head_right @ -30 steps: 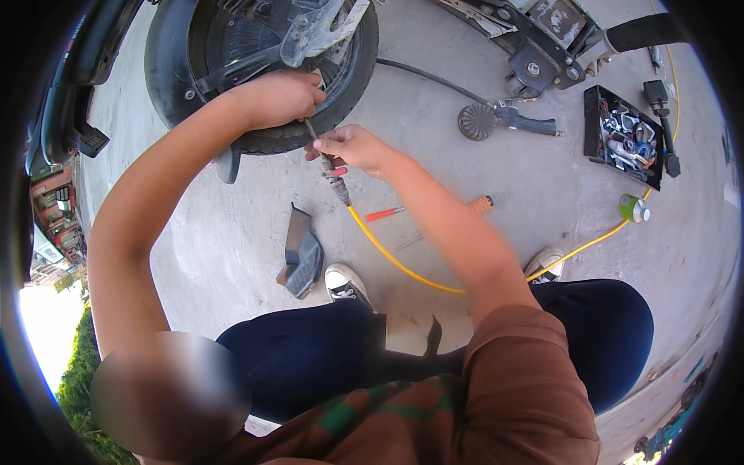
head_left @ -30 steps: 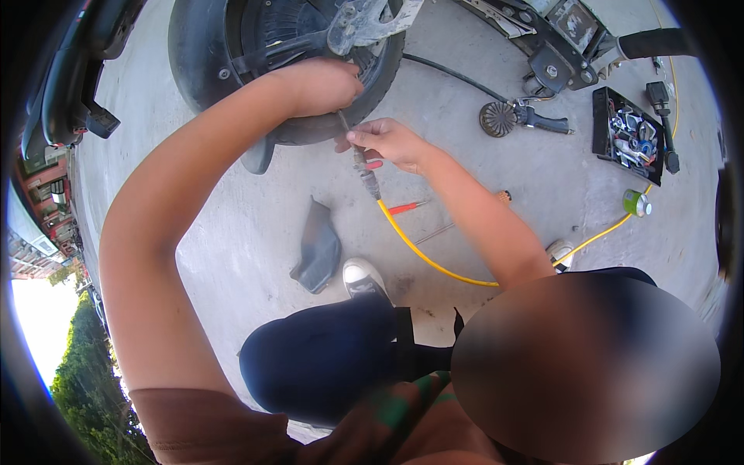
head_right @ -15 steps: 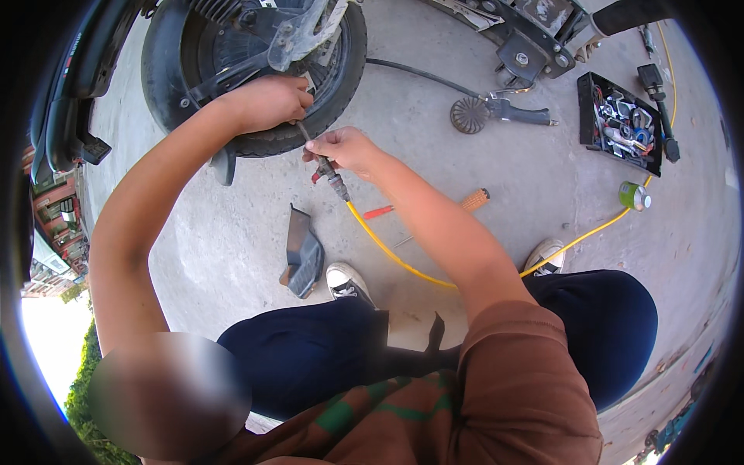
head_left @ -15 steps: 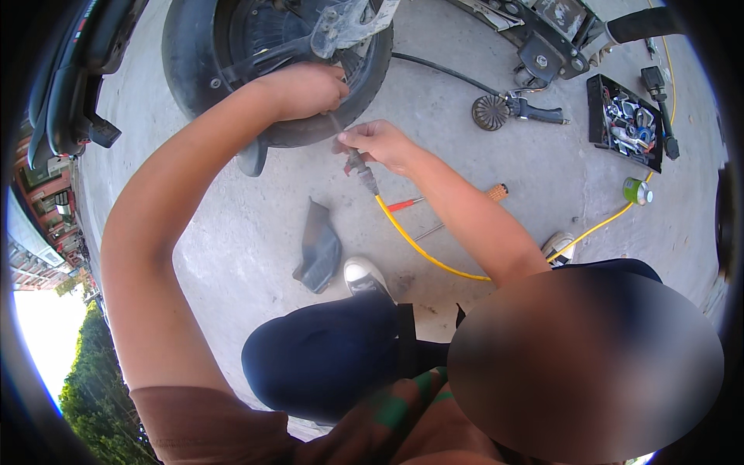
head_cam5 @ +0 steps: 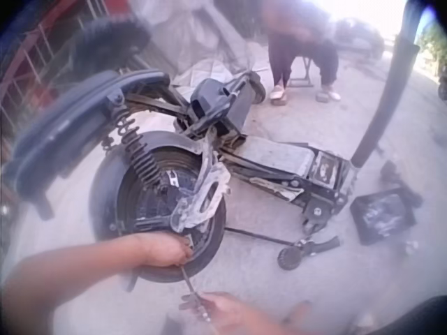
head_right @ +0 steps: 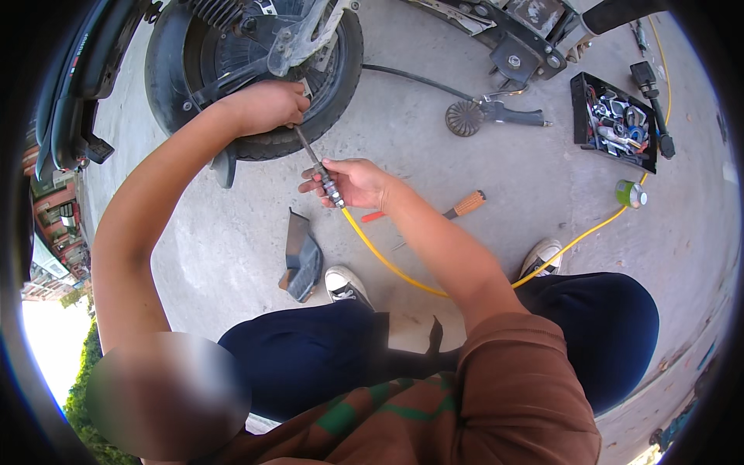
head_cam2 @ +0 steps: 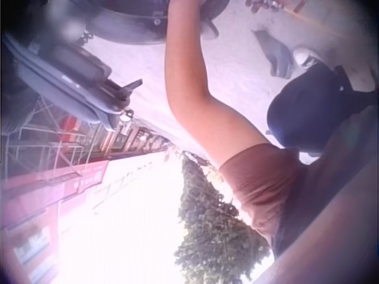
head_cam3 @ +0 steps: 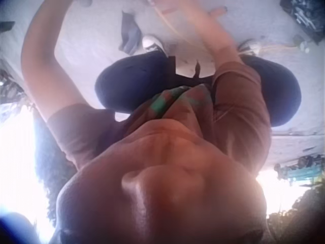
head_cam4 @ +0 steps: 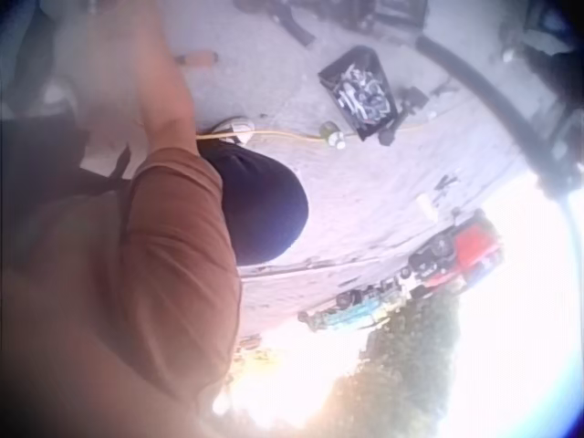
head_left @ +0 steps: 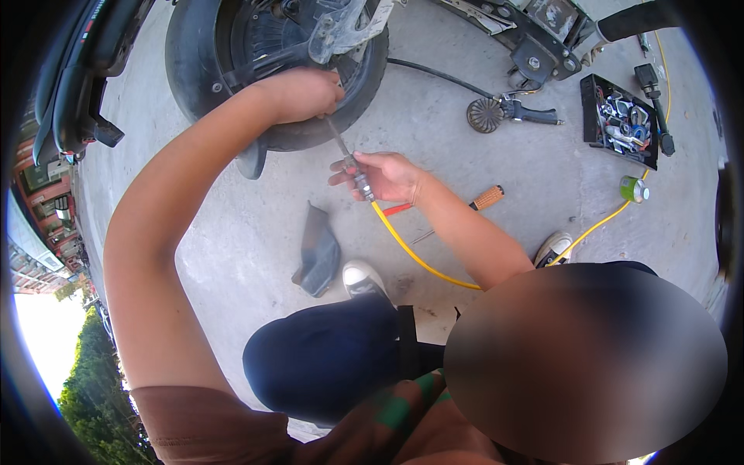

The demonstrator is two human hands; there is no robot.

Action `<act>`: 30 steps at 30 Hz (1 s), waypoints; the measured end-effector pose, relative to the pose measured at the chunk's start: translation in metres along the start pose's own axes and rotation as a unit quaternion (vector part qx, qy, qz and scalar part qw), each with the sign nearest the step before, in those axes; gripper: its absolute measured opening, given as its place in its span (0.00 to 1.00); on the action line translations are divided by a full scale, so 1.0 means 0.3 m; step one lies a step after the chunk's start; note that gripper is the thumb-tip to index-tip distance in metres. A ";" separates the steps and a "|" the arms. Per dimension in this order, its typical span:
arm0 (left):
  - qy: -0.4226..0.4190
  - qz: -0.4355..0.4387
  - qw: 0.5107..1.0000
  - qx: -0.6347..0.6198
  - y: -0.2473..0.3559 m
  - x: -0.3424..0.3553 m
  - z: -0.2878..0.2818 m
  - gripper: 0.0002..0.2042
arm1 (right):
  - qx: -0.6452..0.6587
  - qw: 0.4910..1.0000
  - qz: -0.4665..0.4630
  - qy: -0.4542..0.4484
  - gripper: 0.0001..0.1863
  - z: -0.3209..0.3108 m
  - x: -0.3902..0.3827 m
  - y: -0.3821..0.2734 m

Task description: The person works on a motorcycle's rear wheel area, using a tire pressure gauge to check the tire, then uses a screwdriver and a pneumatic impact wrench to adjust components near the wheel. The person remains crouched throughout, handling tools and the wheel assembly.

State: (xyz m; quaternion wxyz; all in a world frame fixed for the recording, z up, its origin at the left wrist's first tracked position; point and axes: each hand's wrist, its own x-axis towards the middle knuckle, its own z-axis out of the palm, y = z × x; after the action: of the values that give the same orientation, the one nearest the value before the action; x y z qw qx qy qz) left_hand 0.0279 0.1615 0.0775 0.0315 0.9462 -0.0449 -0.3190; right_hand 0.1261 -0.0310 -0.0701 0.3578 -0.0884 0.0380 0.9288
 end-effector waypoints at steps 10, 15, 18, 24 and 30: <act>0.031 0.014 0.999 0.009 0.000 -0.002 0.012 0.05 | 0.021 0.995 -0.085 0.039 0.14 -0.040 0.028 0.071; -0.002 -0.001 1.000 0.018 0.008 0.002 -0.002 0.04 | -0.084 0.976 -0.107 0.171 0.13 0.005 0.026 0.064; -0.008 -0.013 1.000 0.019 0.016 0.001 -0.011 0.04 | -0.244 0.926 -0.161 0.239 0.08 0.076 -0.002 0.042; -0.015 -0.037 0.999 0.009 0.015 0.008 -0.002 0.05 | -0.568 0.666 -0.315 0.368 0.10 0.048 0.054 0.095; 0.038 0.001 0.999 0.025 0.006 0.007 0.023 0.04 | -0.215 0.916 -0.263 0.212 0.12 0.008 0.057 0.088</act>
State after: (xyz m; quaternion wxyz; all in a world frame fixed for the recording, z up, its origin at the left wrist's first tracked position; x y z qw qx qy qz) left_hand 0.0252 0.1594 0.0710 0.0095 0.9581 -0.0523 -0.2814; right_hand 0.0955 -0.0390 -0.0709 0.5453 -0.3647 -0.1121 0.7464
